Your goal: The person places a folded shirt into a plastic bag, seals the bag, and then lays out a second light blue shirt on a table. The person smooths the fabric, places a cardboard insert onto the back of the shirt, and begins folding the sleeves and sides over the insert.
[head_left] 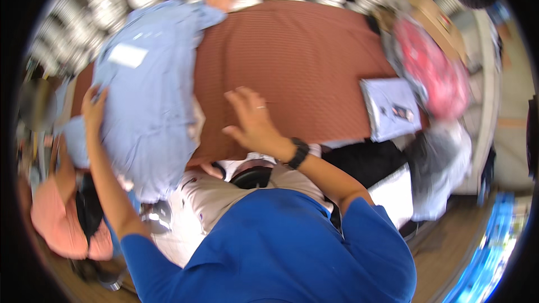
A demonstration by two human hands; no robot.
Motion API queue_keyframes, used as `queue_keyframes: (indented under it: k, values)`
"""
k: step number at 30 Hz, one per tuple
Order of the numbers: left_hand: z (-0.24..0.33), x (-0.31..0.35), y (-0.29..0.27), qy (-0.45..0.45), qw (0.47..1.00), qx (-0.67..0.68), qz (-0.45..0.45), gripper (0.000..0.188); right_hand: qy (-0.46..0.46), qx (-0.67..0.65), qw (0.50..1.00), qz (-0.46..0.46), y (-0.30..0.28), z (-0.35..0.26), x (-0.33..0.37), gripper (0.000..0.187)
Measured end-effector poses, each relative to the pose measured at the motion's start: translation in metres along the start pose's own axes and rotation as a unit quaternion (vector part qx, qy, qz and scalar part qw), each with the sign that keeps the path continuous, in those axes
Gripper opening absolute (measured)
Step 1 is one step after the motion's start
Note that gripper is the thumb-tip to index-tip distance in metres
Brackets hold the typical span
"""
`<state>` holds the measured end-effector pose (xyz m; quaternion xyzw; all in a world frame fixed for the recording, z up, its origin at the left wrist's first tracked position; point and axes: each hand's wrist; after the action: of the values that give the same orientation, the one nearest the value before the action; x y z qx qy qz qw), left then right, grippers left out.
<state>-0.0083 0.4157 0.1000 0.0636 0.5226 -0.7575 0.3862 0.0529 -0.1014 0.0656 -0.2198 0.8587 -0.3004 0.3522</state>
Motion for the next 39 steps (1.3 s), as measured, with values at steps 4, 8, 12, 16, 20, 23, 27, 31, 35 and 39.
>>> queue_keyframes:
  k: [4, 8, 12, 16, 20, 23, 27, 31, 35, 39]
  values:
    - [-0.008, -0.012, 0.01, 0.02, 0.999, 0.012, -0.024, 0.033, 0.07, 0.001, 0.997, -0.026, -0.024, 0.013, 0.021, 0.08]
    - [-0.017, -0.009, -0.003, 0.013, 1.0, -0.006, 0.002, 0.035, 0.099, 0.139, 0.982, 0.084, -0.091, 0.069, 0.047, 0.079]
    - [0.077, 0.017, -0.011, 0.121, 0.982, 0.0, 0.142, 0.036, 0.193, 0.476, 0.791, 0.333, -0.182, 0.215, 0.155, 0.082]
    - [0.19, 0.062, -0.016, 0.185, 0.962, 0.075, 0.185, 0.033, 0.634, 0.327, 0.563, 0.418, -0.26, 0.248, 0.218, 0.101]
    - [0.25, 0.121, 0.029, 0.234, 0.952, 0.164, 0.106, 0.023, 0.6, -0.233, 0.568, 0.513, -0.282, 0.297, 0.279, 0.061]
    - [0.296, 0.158, 0.065, 0.259, 0.942, 0.21, -0.032, 0.022, 0.555, -0.33, 0.535, 0.545, -0.277, 0.278, 0.267, 0.055]
    - [0.32, 0.187, 0.087, 0.244, 0.918, 0.272, -0.153, 0.023, 0.482, -0.362, 0.573, 0.556, -0.283, 0.284, 0.277, 0.064]
    - [0.313, 0.207, 0.097, 0.202, 0.908, 0.302, -0.209, 0.023, 0.484, -0.352, 0.583, 0.549, -0.285, 0.289, 0.255, 0.068]
    - [0.308, 0.212, 0.103, 0.187, 0.898, 0.31, -0.251, 0.021, 0.434, -0.359, 0.591, 0.577, -0.285, 0.287, 0.246, 0.063]
    - [0.299, 0.216, 0.104, 0.184, 0.897, 0.293, -0.277, 0.018, 0.372, -0.418, 0.587, 0.586, -0.278, 0.278, 0.23, 0.05]
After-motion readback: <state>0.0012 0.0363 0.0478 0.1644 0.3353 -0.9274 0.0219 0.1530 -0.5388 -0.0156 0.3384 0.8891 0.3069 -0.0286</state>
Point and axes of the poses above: each hand's wrist, its own x-axis away from the middle knuckle, its own y-axis out of the palm, z = x × y, and after that the axes turned 2 degrees about z, right-handed
